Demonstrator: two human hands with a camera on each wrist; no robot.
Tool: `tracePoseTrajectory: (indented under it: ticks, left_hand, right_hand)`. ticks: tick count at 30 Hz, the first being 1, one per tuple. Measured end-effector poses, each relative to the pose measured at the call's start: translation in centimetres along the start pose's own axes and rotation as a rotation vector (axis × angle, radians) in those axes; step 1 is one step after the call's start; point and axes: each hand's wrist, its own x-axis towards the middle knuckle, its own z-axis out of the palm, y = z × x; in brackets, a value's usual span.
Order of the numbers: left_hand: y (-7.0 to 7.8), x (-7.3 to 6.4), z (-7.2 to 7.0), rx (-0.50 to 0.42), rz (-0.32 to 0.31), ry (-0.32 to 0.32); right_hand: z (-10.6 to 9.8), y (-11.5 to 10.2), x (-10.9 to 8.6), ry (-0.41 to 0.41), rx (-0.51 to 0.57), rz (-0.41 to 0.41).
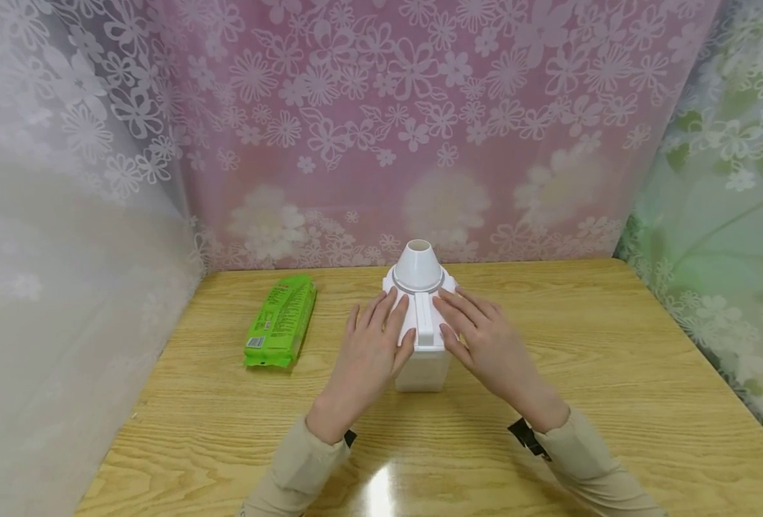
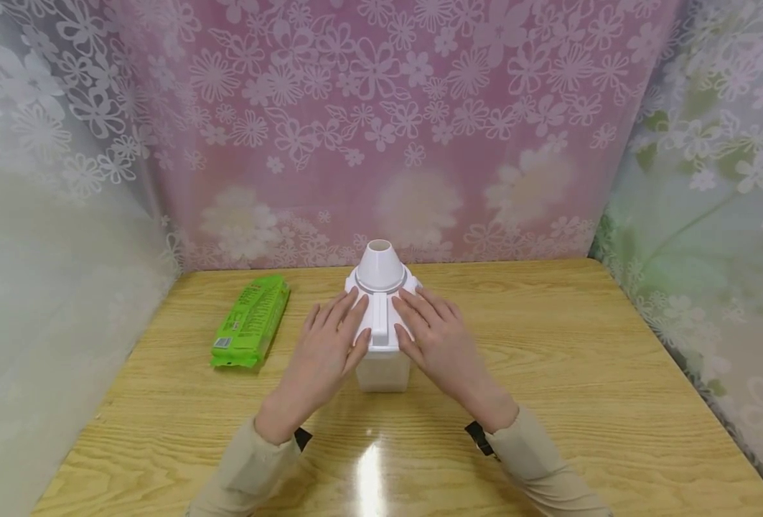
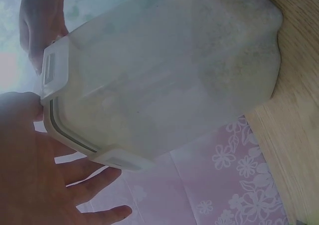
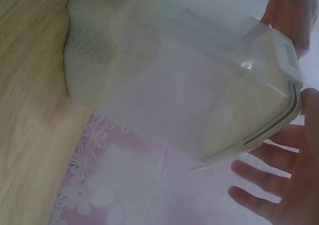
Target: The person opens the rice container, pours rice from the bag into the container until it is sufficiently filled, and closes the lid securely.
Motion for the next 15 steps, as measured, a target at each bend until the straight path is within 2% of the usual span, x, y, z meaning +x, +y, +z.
tracePoseTrajectory:
  ticks: [9, 15]
  left_hand:
    - [-0.2, 0.1, 0.2, -0.029, 0.005, 0.038]
    - [-0.3, 0.1, 0.3, -0.062, 0.005, 0.043]
  right_hand:
    - [-1.5, 1.5, 0.3, 0.062, -0.047, 0.101]
    - [-2.1, 2.0, 0.0, -0.016, -0.122, 0.172]
